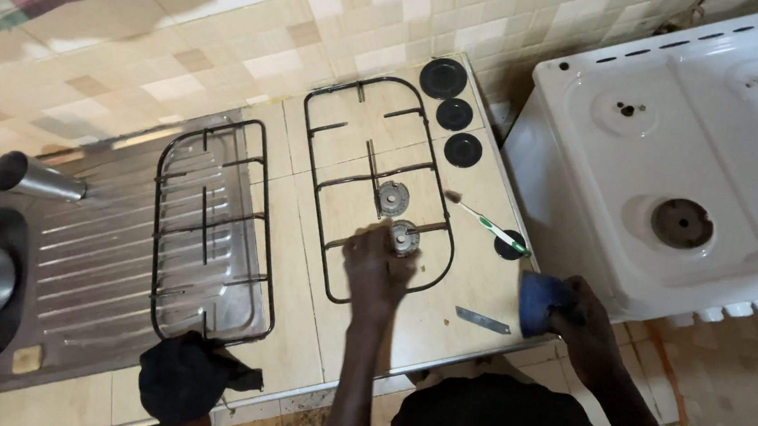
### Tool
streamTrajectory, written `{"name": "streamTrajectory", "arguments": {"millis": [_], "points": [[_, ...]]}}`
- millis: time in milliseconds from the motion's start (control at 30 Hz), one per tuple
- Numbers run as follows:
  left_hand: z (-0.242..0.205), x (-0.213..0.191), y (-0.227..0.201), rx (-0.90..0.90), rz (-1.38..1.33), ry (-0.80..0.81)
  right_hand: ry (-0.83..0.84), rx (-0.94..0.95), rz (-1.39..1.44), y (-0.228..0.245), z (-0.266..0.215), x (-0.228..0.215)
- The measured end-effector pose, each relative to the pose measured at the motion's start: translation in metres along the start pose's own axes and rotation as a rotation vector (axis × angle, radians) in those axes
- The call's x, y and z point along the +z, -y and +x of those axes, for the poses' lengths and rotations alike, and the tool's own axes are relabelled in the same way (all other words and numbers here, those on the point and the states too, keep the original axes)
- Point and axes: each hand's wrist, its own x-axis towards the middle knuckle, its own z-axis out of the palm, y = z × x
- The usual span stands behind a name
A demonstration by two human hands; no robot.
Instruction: Cleaning gas stove burner caps and the stove surface using a toothbrush and a cloth.
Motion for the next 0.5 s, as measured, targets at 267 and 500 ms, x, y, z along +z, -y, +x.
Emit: {"name": "streamTrajectory", "arguments": {"millis": [267, 500], "points": [[-0.004, 0.030, 0.025, 0.127, 0.395, -0.002, 0.105, 0.082, -0.128, 0.056, -0.015, 0.015], [-0.026, -0.034, -0.037, -0.165, -0.170, -0.041, 0.039, 0.056, 0.038, 0.048, -0.007, 0.018]]}}
